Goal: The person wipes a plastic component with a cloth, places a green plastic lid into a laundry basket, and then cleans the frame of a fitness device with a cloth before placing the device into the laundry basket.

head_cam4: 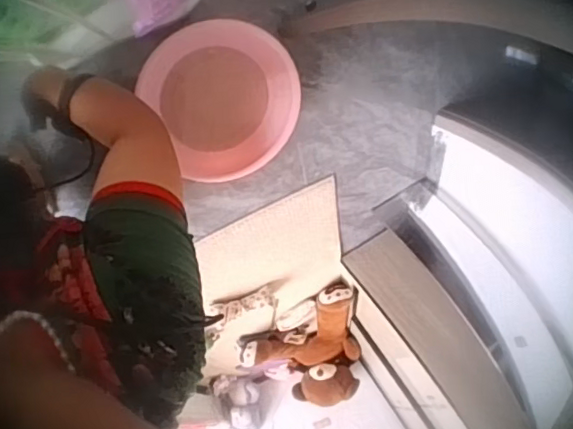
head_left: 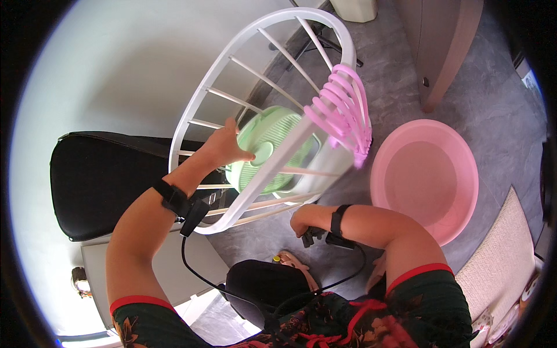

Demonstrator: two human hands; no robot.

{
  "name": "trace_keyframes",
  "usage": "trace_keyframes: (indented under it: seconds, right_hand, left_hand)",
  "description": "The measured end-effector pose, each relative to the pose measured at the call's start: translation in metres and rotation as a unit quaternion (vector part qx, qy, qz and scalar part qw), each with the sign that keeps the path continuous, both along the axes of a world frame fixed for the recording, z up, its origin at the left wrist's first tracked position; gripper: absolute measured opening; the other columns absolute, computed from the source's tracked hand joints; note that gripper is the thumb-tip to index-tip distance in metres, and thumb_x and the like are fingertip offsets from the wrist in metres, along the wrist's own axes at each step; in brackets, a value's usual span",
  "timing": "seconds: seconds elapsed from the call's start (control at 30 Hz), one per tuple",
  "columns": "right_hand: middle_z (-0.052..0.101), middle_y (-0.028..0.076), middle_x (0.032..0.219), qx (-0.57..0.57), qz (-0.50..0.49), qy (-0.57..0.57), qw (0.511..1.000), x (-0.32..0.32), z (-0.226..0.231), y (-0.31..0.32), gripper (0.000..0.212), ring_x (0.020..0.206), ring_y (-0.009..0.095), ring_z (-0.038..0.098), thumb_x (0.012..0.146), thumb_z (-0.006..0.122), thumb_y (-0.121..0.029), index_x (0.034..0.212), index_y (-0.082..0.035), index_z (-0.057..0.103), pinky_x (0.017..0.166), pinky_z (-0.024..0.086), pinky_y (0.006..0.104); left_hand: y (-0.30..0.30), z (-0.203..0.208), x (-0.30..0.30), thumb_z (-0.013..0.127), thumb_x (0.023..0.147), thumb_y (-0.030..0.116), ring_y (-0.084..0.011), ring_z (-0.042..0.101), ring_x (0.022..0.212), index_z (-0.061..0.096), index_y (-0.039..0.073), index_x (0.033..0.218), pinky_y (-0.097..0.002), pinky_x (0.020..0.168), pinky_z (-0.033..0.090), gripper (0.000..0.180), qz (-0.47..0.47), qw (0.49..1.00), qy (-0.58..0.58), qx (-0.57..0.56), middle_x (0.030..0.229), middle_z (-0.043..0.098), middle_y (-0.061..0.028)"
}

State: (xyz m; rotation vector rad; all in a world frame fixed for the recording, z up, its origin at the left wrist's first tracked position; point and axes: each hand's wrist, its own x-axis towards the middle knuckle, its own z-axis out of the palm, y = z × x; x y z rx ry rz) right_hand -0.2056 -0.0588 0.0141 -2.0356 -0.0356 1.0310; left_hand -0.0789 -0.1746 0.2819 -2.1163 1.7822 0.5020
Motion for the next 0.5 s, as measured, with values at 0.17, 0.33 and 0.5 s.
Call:
trace_keyframes:
  seconds: [0.17, 0.33, 0.5]
  right_hand:
    - [0.067, 0.013, 0.111, -0.042, 0.012, -0.05, 0.998, -0.003, 0.012, -0.003, 0.042, 0.098, 0.032, 0.063, 0.084, 0.062, -0.039, 0.108, -0.005, 0.069, 0.085, 0.049, 0.0425]
    - [0.067, 0.013, 0.111, -0.031, 0.01, -0.041, 0.999, -0.004, 0.006, -0.003, 0.042, 0.099, 0.032, 0.063, 0.084, 0.062, -0.04, 0.108, -0.005, 0.069, 0.086, 0.049, 0.043]
    - [0.068, 0.013, 0.11, -0.048, 0.032, -0.068, 0.996, -0.007, 0.01, -0.005, 0.042, 0.099, 0.032, 0.063, 0.084, 0.061, -0.04, 0.107, -0.005, 0.07, 0.085, 0.049, 0.0434]
  left_hand:
    - [0.0, 0.003, 0.006, 0.086, 0.058, 0.034, -0.0441, 0.061, 0.099, 0.038, -0.009, 0.117, -0.0423, 0.088, 0.049, 0.088, 0.014, 1.0, -0.012, -0.024, 0.103, 0.06, -0.0306]
    - [-0.007, 0.003, 0.017, 0.086, 0.056, 0.035, -0.0432, 0.062, 0.098, 0.038, -0.011, 0.117, -0.0424, 0.087, 0.05, 0.091, 0.0, 0.998, -0.043, -0.048, 0.103, 0.061, -0.032]
    - [-0.009, 0.006, 0.008, 0.083, 0.06, 0.041, -0.0427, 0.062, 0.1, 0.036, -0.008, 0.125, -0.0429, 0.088, 0.05, 0.094, -0.004, 0.996, -0.081, -0.037, 0.105, 0.061, -0.0316]
